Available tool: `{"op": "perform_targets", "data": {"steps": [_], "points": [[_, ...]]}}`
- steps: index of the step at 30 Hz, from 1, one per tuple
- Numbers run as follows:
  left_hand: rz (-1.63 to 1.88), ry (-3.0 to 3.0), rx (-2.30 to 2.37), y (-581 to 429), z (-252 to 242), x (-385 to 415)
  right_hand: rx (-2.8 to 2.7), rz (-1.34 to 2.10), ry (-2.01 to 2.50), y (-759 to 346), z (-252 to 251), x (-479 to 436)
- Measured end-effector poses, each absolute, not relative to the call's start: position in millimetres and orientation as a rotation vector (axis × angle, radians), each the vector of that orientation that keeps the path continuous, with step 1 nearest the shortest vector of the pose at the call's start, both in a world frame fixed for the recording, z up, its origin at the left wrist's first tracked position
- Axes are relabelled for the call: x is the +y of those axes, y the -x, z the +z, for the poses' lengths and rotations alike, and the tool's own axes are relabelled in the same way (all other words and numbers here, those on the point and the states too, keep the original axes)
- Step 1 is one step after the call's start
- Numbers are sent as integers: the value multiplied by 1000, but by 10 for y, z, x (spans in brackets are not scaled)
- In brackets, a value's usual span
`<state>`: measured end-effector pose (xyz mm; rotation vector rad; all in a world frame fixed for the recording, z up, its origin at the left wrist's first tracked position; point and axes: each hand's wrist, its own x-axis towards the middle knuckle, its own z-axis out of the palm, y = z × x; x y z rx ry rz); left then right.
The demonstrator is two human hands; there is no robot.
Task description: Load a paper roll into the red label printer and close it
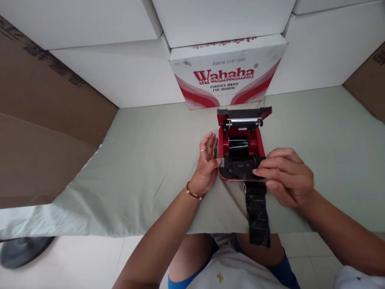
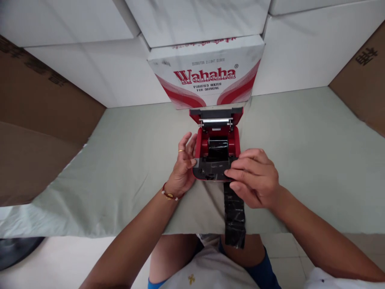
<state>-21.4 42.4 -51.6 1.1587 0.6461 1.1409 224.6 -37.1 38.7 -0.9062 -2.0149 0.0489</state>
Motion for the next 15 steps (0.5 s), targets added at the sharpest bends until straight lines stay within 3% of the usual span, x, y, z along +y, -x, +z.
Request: {"op": "perform_targets", "data": {"steps": [4, 10, 15], "points": [[1178, -1136, 619, 178, -558, 424, -1916, 357, 1276, -2211, 651, -155], [1165, -1045, 612, 158, -509, 425, -2356, 368, 1743, -2057, 972, 394], [1127, -1036, 555, 153, -505, 432, -2184, 885, 1998, -2037, 1116, 561]]}}
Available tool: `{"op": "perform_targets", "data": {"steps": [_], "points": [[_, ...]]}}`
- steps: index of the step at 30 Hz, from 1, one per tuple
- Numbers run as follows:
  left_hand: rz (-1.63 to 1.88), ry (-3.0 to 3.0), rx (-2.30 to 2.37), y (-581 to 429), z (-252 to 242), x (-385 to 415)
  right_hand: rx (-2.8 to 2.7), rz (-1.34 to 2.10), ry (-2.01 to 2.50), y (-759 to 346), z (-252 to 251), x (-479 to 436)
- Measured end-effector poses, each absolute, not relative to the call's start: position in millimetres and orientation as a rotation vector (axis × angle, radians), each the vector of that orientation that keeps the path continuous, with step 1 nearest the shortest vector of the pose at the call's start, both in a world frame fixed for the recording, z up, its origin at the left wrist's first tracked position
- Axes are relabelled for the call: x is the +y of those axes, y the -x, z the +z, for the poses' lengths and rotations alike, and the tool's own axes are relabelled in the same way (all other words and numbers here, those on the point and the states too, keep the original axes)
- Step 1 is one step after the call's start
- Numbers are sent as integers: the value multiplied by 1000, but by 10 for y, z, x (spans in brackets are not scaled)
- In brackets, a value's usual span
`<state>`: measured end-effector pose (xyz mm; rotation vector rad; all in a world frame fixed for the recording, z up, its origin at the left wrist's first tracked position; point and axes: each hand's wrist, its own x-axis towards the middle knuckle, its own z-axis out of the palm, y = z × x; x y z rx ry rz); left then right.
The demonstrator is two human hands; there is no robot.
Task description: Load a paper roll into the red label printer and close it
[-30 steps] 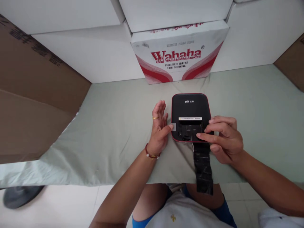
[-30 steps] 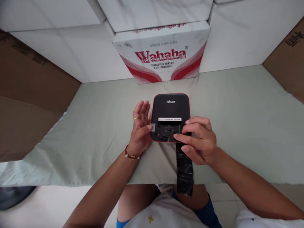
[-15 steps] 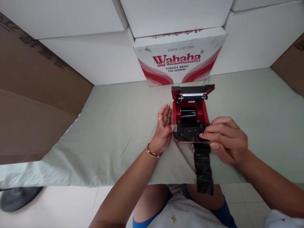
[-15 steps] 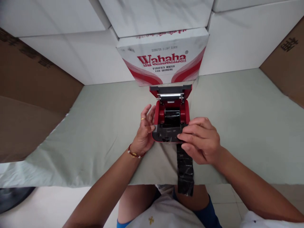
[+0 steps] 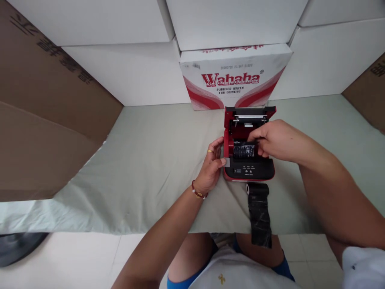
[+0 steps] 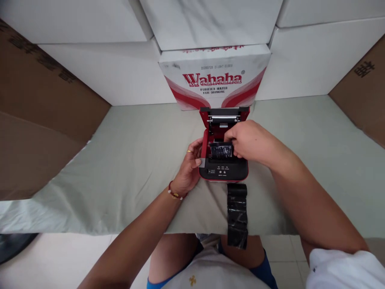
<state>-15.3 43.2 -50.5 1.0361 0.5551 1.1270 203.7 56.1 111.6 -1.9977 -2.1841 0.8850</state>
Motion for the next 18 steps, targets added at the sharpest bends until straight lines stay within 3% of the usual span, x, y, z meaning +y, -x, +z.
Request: {"op": "perform_targets", "data": {"steps": [4, 12, 18], "points": [[1144, -1034, 545, 141, -505, 436, -2148, 895, 1855, -2128, 1019, 545], [1146, -1060, 538, 148, -516, 451, -2618, 54, 2120, -1913, 895, 554], [1134, -1073, 535, 145, -525, 446, -2619, -10, 2220, -1784, 911, 540]]}}
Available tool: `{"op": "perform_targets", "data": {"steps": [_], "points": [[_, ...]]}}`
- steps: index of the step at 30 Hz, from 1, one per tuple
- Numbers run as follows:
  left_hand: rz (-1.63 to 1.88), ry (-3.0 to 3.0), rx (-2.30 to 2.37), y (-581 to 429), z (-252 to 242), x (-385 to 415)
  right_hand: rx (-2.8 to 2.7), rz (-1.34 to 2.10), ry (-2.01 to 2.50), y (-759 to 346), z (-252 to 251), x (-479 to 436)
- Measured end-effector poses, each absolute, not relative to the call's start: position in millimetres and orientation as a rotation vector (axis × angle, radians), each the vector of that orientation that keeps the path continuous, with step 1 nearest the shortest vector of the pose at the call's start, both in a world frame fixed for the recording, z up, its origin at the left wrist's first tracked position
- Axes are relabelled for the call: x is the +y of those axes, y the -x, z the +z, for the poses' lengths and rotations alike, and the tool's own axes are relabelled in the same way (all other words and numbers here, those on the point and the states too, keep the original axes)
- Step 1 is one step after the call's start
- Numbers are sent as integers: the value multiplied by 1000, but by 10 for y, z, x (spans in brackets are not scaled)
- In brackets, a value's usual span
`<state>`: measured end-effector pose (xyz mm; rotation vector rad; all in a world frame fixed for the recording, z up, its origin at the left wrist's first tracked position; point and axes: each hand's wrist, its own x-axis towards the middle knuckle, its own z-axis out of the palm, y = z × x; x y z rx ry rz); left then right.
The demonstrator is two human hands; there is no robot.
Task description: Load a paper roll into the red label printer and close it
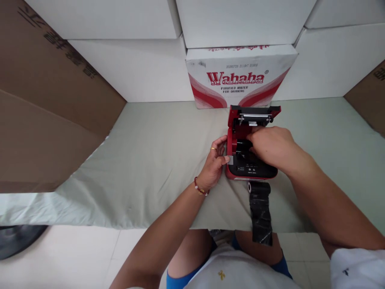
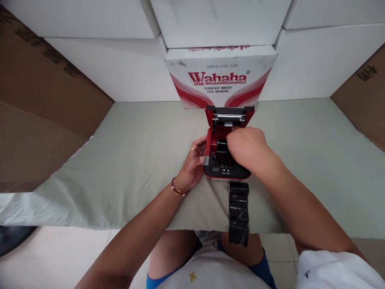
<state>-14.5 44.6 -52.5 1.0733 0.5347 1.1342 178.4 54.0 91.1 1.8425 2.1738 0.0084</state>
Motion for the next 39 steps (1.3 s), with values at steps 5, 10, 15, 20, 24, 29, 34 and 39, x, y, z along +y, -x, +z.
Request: {"op": "perform_targets", "data": {"steps": [5, 10, 15, 20, 24, 29, 34, 39], "points": [[1142, -1037, 533, 128, -528, 443, 2211, 29, -1857, -1805, 889, 511], [1150, -1076, 534, 134, -512, 439, 2138, 21, -1874, -1719, 915, 570], [1145, -1074, 534, 133, -510, 445, 2110, 15, -1916, -1648, 945, 572], [1162, -1045, 530, 103, -525, 462, 2093, -10, -1928, -1694, 954, 535], [1155, -1033, 526, 87, -541, 465, 2079, -42, -1916, -1704, 975, 518], [1163, -1033, 535, 79, -552, 463, 2064, -30, -1965, -1676, 956, 470], [1173, -984, 522, 74, -511, 456, 2058, -44, -2002, -1657, 924, 452], [1172, -983, 533, 77, -494, 458, 2038, -53, -2037, -1643, 928, 447]]}}
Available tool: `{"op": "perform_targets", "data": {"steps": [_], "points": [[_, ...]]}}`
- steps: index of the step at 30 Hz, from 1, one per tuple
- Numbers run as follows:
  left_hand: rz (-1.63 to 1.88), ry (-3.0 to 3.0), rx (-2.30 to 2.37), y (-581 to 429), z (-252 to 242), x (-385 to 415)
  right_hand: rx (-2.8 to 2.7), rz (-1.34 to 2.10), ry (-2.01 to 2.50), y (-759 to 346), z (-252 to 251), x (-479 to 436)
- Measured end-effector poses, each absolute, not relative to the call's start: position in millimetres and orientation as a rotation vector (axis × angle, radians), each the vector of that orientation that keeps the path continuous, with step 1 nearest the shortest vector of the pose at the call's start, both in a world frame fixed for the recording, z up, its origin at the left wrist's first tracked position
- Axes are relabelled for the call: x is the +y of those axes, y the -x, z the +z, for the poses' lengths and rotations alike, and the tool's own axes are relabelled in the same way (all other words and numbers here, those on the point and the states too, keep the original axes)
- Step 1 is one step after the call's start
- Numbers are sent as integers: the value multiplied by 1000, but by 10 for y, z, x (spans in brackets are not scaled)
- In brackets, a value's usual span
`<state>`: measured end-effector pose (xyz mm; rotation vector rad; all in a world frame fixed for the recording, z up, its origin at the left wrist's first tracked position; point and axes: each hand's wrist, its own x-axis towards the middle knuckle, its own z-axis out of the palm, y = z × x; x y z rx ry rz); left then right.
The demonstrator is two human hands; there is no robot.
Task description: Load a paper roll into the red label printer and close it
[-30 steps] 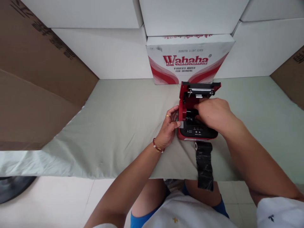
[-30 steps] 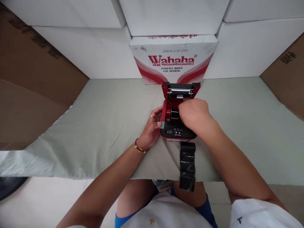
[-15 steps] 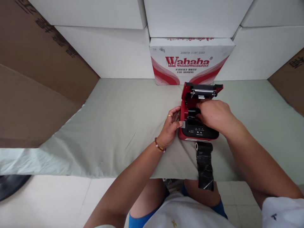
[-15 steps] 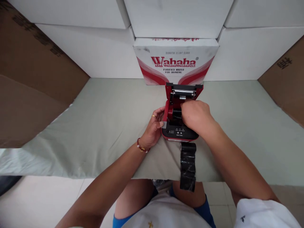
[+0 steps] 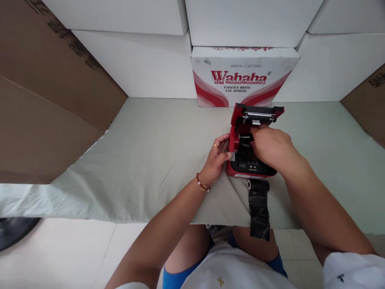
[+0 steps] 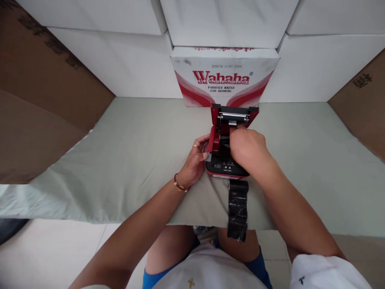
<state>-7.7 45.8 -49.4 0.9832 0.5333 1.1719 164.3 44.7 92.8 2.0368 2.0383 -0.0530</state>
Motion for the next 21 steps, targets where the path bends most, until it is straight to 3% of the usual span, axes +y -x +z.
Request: {"op": "perform_targets", "data": {"steps": [21], "points": [[1177, -985, 523, 76, -500, 464, 2258, -124, -2379, -1747, 736, 392]]}}
